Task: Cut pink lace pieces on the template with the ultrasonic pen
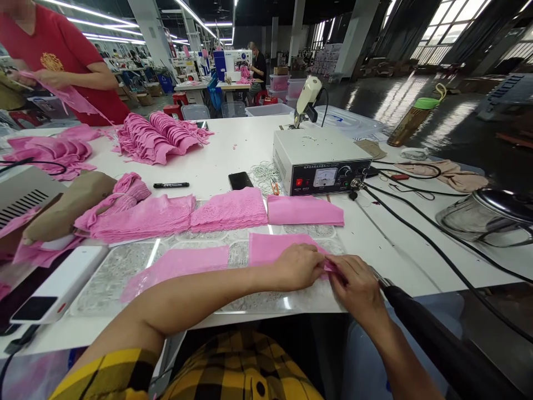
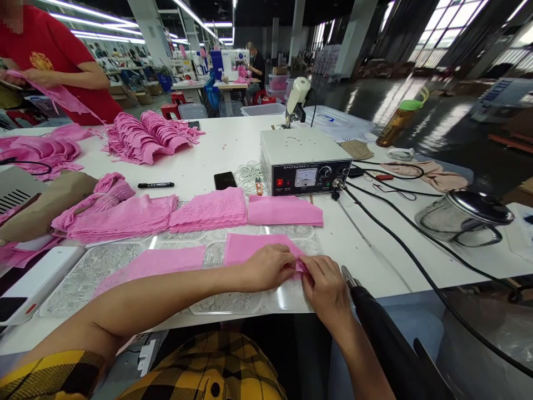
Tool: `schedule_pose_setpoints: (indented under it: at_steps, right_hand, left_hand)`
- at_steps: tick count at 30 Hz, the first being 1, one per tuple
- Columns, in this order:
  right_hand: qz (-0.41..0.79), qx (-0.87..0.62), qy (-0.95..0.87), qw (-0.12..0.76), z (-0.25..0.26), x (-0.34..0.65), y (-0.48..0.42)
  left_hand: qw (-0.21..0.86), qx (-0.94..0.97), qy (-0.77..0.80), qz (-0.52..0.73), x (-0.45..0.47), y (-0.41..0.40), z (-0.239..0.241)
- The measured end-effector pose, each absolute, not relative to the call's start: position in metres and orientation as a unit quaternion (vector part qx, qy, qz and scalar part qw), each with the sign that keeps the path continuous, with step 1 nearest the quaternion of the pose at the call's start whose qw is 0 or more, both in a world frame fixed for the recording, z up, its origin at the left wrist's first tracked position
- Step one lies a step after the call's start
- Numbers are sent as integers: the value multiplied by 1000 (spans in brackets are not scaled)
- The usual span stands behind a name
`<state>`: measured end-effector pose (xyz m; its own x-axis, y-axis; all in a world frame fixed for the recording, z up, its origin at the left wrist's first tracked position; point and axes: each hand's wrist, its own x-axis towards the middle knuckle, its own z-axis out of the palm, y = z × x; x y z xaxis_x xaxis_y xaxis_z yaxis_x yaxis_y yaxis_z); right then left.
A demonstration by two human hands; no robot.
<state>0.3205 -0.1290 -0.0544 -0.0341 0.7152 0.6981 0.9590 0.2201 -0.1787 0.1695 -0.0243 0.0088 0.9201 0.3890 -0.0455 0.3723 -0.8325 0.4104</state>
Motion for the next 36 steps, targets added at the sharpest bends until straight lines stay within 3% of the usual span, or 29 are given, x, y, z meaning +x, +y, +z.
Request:
schedule_pose_setpoints:
  at_steps: [13, 23, 30, 36]
  right_hand:
    - [-162, -604, -692, 361, -51, 317, -130]
    - [-218, -550, -666, 455, -29, 305, -142]
    - [-63, -593, -701, 390, -22, 256, -116]
    - [-31, -592, -728, 344, -24, 181, -78]
  left_hand:
    - [404, 884, 232, 43, 167, -11, 2]
    - [575, 734, 325, 157, 158, 5, 14]
    - [672, 527, 422, 304, 96, 28, 38]
    - [678, 378, 452, 438, 17, 24, 42]
